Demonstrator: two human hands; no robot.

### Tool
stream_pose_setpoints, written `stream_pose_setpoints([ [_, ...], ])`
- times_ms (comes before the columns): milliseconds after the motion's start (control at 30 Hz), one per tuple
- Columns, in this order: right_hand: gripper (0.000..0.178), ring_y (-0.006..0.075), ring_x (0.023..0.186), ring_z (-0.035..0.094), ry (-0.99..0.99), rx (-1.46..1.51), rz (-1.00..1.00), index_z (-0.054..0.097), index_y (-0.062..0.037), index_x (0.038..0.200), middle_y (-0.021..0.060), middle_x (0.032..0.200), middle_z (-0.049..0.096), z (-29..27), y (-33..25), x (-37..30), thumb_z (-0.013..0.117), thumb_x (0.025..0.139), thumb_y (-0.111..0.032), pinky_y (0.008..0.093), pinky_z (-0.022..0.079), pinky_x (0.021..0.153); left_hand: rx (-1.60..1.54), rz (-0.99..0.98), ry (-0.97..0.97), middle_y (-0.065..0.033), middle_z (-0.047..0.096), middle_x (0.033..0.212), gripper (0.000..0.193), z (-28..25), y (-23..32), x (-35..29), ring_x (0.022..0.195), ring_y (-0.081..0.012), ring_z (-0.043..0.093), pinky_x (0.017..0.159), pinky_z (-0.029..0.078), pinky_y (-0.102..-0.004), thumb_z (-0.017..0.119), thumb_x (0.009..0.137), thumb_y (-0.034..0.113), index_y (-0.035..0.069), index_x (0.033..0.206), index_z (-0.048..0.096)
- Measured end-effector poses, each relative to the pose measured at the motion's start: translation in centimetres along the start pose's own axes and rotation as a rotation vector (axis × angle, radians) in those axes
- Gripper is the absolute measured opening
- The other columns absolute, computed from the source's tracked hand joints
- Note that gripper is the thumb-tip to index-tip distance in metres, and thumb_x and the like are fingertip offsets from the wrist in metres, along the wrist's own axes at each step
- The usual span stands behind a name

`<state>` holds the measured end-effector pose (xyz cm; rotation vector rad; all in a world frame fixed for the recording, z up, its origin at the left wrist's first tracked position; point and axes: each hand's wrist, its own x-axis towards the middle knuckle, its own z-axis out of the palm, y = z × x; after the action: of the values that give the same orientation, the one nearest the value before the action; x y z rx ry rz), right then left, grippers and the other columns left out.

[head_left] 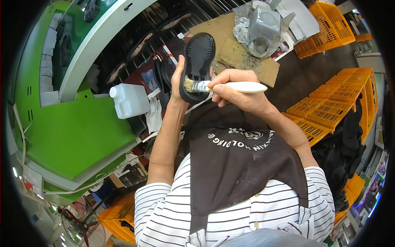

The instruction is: The recorder applies a liquid adhesive using a brush to the bottom of shoe soles and then places them onto a moving conveyor belt.

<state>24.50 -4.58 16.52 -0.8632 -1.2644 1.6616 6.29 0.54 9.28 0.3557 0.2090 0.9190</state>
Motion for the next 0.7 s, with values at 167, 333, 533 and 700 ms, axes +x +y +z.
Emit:
stream_pose_setpoints([
  [167, 0.013, 0.0088, 0.063, 0.063, -0.036, -0.018, 0.038, 0.065, 0.0029, 0.092, 0.0082, 0.075, 0.066, -0.1, -1.4, -0.1, 0.060, 0.088, -0.009, 0.0197, 0.052, 0.055, 0.012, -0.139, 0.373, -0.0169, 0.064, 0.093, 0.057, 4.5, 0.0, -0.2, 0.077, -0.0242, 0.065, 0.064, 0.055, -0.0325, 0.029, 0.098, 0.046, -0.003, 0.111, 0.055],
  [333, 0.014, 0.0088, 0.064, 0.063, -0.132, -0.049, 0.036, 0.065, 0.0021, 0.092, 0.0068, 0.074, 0.066, -0.9, -1.7, 0.1, 0.061, 0.088, -0.011, 0.0199, 0.052, 0.055, 0.033, -0.354, 0.291, -0.0204, 0.063, 0.073, 0.057, 2.7, 0.1, -0.5, 0.058, -0.0303, 0.064, 0.049, 0.055, -0.0351, 0.029, 0.098, 0.041, -0.008, 0.094, 0.058],
  [533, 0.013, 0.0123, 0.067, 0.064, -0.301, -0.091, 0.039, 0.064, 0.0057, 0.090, 0.0114, 0.079, 0.066, -1.8, -3.0, 0.9, 0.062, 0.084, -0.005, 0.0224, 0.053, 0.057, 0.085, -0.500, 0.051, -0.0224, 0.062, 0.069, 0.056, 1.3, -0.3, -0.3, 0.050, -0.0313, 0.061, 0.036, 0.049, -0.0340, 0.029, 0.098, 0.035, -0.013, 0.089, 0.057],
  [700, 0.017, 0.0136, 0.071, 0.063, -0.505, -0.170, 0.032, 0.066, 0.0022, 0.091, 0.0104, 0.084, 0.067, -3.0, -3.2, 2.6, 0.069, 0.080, -0.010, 0.0254, 0.051, 0.060, 0.435, -0.465, -0.012, -0.0218, 0.061, 0.078, 0.030, 3.3, -0.1, -0.7, 0.050, -0.0235, 0.059, 0.034, 0.048, -0.0279, 0.050, 0.092, 0.019, -0.008, 0.103, 0.056],
])
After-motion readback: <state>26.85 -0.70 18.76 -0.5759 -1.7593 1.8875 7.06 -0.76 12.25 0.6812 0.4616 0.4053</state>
